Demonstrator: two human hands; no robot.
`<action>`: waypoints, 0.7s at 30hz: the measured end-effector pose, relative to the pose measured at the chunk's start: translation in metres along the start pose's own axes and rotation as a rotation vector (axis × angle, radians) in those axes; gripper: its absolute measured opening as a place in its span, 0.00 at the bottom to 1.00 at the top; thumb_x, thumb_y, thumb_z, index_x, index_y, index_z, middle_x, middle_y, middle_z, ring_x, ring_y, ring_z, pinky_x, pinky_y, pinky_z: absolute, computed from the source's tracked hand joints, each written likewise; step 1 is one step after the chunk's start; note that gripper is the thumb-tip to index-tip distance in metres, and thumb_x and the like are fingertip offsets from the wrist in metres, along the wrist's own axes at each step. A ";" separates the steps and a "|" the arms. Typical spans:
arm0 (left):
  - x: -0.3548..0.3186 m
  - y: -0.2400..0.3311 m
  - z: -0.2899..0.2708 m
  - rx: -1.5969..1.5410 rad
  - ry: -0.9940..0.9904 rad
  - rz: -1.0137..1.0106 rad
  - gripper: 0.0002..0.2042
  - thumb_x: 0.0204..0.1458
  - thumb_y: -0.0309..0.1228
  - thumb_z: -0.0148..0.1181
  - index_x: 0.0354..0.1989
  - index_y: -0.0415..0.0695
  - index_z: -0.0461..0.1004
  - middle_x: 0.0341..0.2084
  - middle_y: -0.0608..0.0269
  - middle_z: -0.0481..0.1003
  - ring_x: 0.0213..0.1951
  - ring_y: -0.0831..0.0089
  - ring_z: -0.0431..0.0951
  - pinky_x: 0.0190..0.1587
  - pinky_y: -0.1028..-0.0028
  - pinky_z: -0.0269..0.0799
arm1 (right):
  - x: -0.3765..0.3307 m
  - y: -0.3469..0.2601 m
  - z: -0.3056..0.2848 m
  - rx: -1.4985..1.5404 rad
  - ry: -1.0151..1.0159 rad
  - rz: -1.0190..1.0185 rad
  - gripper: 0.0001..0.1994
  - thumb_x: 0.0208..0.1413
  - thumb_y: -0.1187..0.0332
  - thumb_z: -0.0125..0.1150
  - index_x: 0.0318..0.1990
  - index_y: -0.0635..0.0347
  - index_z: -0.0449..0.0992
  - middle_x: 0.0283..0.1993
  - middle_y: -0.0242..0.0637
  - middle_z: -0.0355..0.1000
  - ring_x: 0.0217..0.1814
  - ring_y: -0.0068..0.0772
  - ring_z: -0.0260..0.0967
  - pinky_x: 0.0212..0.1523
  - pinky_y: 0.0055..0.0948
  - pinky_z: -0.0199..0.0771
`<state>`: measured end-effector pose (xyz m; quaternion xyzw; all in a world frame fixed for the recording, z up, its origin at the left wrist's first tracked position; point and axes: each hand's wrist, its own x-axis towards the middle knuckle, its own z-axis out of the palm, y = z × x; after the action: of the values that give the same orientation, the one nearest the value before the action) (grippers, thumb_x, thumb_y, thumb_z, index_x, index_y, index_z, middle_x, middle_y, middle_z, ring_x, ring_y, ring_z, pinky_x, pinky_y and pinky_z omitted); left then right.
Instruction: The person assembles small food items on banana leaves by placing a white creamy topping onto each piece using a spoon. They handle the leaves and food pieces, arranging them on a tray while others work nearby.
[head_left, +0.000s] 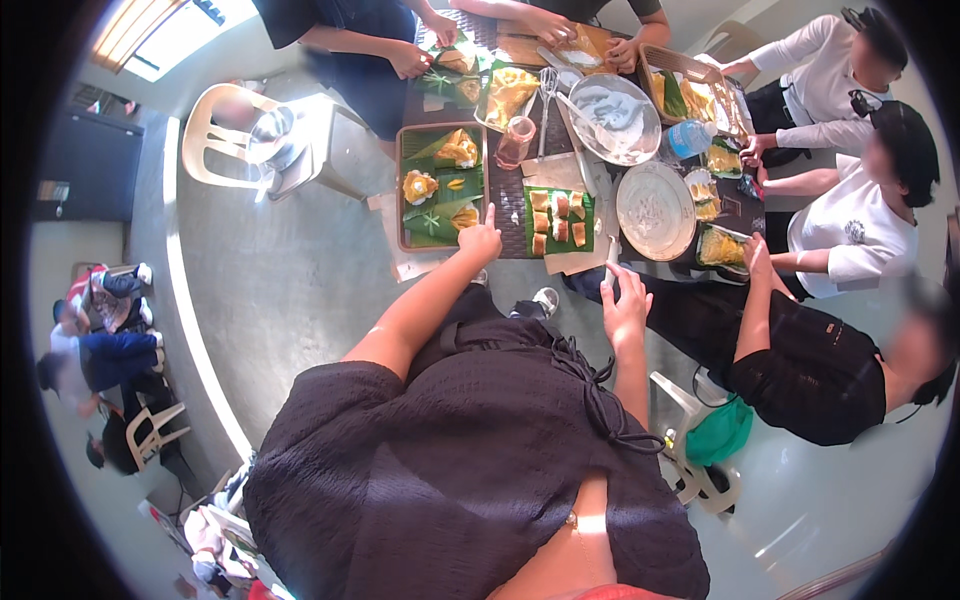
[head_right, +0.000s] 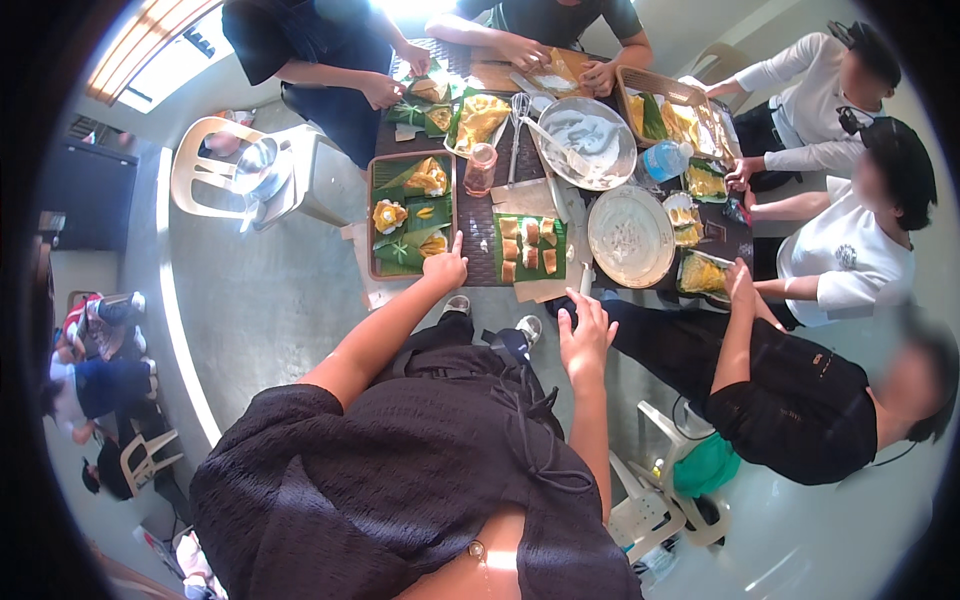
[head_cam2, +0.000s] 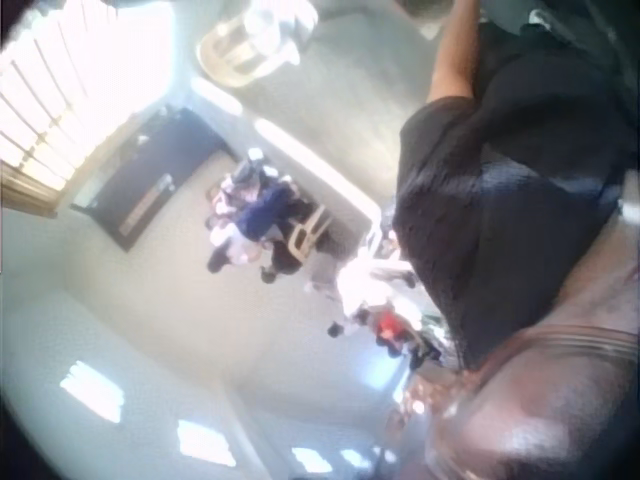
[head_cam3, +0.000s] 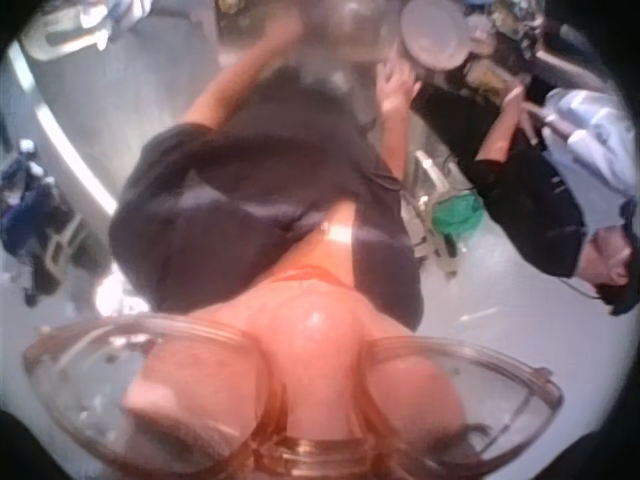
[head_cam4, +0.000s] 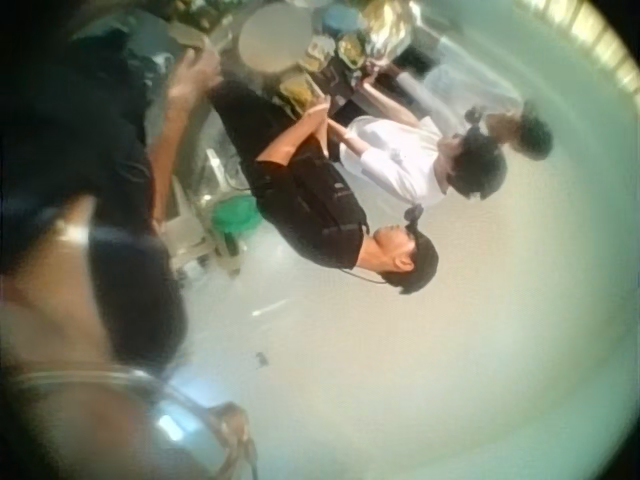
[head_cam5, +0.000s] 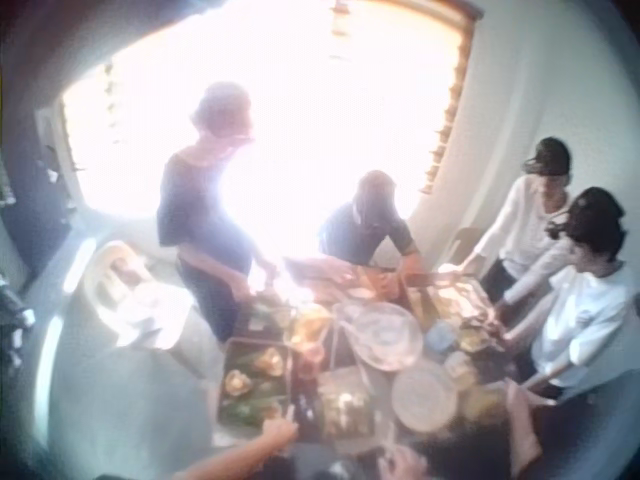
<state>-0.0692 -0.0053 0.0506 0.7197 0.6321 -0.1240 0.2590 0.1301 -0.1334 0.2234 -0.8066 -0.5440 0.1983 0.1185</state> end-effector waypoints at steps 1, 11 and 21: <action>0.000 -0.004 0.003 0.008 0.043 0.007 0.28 0.50 0.42 0.39 0.59 0.50 0.43 0.26 0.56 0.74 0.27 0.64 0.75 0.29 0.65 0.68 | -0.004 -0.002 0.003 0.003 0.011 0.018 0.16 0.48 0.63 0.49 0.47 0.44 0.65 0.47 0.29 0.61 0.52 0.33 0.55 0.56 0.52 0.40; 0.002 -0.033 0.004 0.040 -0.075 0.253 0.27 0.51 0.42 0.35 0.59 0.49 0.39 0.20 0.54 0.73 0.23 0.59 0.74 0.28 0.62 0.69 | -0.025 -0.009 0.028 0.061 0.009 0.141 0.15 0.48 0.62 0.49 0.46 0.43 0.65 0.48 0.29 0.60 0.54 0.33 0.53 0.57 0.54 0.36; 0.025 -0.017 -0.021 0.077 -0.097 0.190 0.28 0.52 0.44 0.33 0.60 0.50 0.36 0.29 0.51 0.73 0.31 0.60 0.75 0.34 0.63 0.68 | -0.011 -0.020 0.022 0.002 0.022 0.111 0.16 0.49 0.59 0.47 0.47 0.43 0.64 0.47 0.29 0.60 0.54 0.31 0.52 0.57 0.56 0.36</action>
<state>-0.0842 0.0282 0.0513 0.7789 0.5425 -0.1581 0.2720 0.0998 -0.1366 0.2141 -0.8376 -0.4970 0.1960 0.1142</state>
